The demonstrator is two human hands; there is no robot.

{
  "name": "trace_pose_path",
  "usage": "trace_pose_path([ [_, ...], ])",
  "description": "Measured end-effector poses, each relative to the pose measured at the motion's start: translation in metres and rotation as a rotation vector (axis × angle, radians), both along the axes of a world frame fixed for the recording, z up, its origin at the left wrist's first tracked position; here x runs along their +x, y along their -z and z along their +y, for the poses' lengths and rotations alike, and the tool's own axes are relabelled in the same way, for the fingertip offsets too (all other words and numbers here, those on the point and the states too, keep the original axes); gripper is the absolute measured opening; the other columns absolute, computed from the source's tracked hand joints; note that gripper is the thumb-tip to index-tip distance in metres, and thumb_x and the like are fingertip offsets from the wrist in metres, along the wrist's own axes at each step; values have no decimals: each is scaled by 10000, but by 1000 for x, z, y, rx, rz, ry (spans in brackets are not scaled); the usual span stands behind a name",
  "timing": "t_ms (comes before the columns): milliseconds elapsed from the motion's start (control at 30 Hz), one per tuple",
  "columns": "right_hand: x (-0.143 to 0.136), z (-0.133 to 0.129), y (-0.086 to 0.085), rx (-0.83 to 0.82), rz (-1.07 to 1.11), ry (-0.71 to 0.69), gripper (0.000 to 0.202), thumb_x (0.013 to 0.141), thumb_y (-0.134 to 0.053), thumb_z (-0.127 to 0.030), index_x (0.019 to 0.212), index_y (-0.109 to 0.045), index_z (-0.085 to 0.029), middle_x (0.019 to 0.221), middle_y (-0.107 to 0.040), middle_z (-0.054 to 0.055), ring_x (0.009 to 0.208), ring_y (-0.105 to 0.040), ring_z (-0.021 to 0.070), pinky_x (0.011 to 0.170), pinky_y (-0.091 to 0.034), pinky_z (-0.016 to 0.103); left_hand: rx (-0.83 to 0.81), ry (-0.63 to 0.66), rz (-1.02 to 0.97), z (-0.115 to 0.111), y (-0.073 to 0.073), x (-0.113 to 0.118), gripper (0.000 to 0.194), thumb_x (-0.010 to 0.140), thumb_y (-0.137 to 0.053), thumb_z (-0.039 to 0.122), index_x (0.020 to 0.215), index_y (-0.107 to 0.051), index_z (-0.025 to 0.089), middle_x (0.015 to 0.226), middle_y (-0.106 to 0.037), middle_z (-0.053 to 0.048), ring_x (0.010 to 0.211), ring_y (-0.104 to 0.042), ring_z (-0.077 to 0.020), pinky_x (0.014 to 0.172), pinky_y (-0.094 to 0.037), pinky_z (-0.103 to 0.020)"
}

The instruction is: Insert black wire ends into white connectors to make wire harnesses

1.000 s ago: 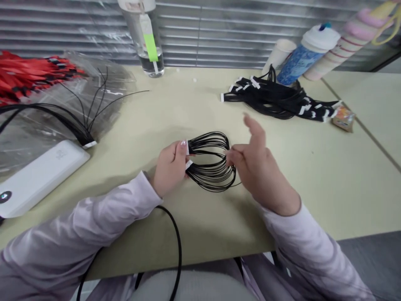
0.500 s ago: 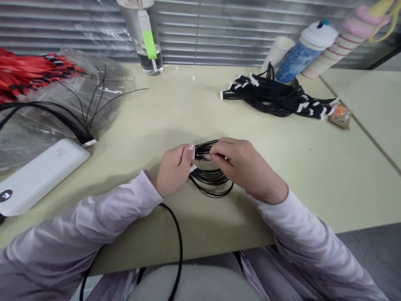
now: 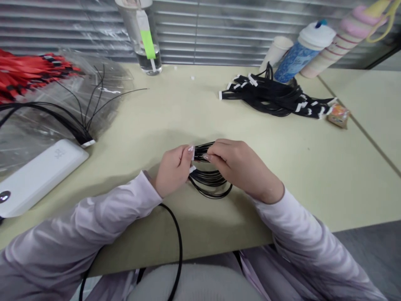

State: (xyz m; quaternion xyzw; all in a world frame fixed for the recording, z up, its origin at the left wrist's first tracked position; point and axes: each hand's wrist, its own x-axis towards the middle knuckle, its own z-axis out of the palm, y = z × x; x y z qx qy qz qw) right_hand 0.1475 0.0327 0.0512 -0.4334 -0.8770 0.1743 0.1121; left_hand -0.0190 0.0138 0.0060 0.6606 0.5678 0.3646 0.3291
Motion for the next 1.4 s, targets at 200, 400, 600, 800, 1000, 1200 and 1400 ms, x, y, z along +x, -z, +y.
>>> trace_pose_path([
  [200,-2,0,0,21,-54,9,231,883,-392,-225,761,-577,-160,752,-568,35,684,-461,117,645,-316,257,-15,-1,13,-1,-2,1,374,900,-292,344,560,-335,195,480,-397,37,472,-384,-92,473,-288,-225],
  [400,-2,-1,2,-9,80,10,206,869,-411,-195,749,-573,-154,742,-570,27,686,-471,107,655,-332,239,-9,-25,24,-1,0,0,381,899,-289,355,559,-345,191,495,-407,32,481,-383,-92,481,-288,-227],
  [600,-6,0,14,-65,236,60,231,875,-415,-233,700,-545,-157,673,-554,5,636,-467,93,618,-335,223,-4,-18,43,-1,-1,0,367,893,-300,331,559,-350,189,487,-402,36,465,-375,-88,481,-279,-228],
  [800,-16,-3,24,-21,198,79,222,859,-390,-172,723,-564,-156,739,-592,39,727,-509,128,696,-375,257,13,-46,101,-1,-1,-1,370,890,-298,319,551,-360,187,466,-406,38,442,-377,-88,473,-278,-229],
  [1000,-4,-2,16,80,274,61,361,770,-586,-363,1059,-555,-148,1217,-506,157,1134,-437,255,941,-342,414,59,-7,82,0,-7,3,359,883,-313,304,547,-372,193,485,-435,25,468,-408,-99,462,-305,-228],
  [1200,36,43,1,56,372,159,236,850,-509,-346,997,-566,-171,808,-628,23,628,-591,100,611,-480,245,177,91,75,3,-54,-10,238,859,-406,323,923,-590,187,621,-622,2,556,-572,-136,519,-425,-239],
  [1400,109,112,-43,208,561,554,299,886,-473,-357,1074,-539,-135,967,-590,48,777,-581,109,669,-510,283,504,-154,-130,-42,-129,-55,307,802,-478,256,1088,-583,286,849,-683,-14,841,-644,-201,803,-498,-350],
])
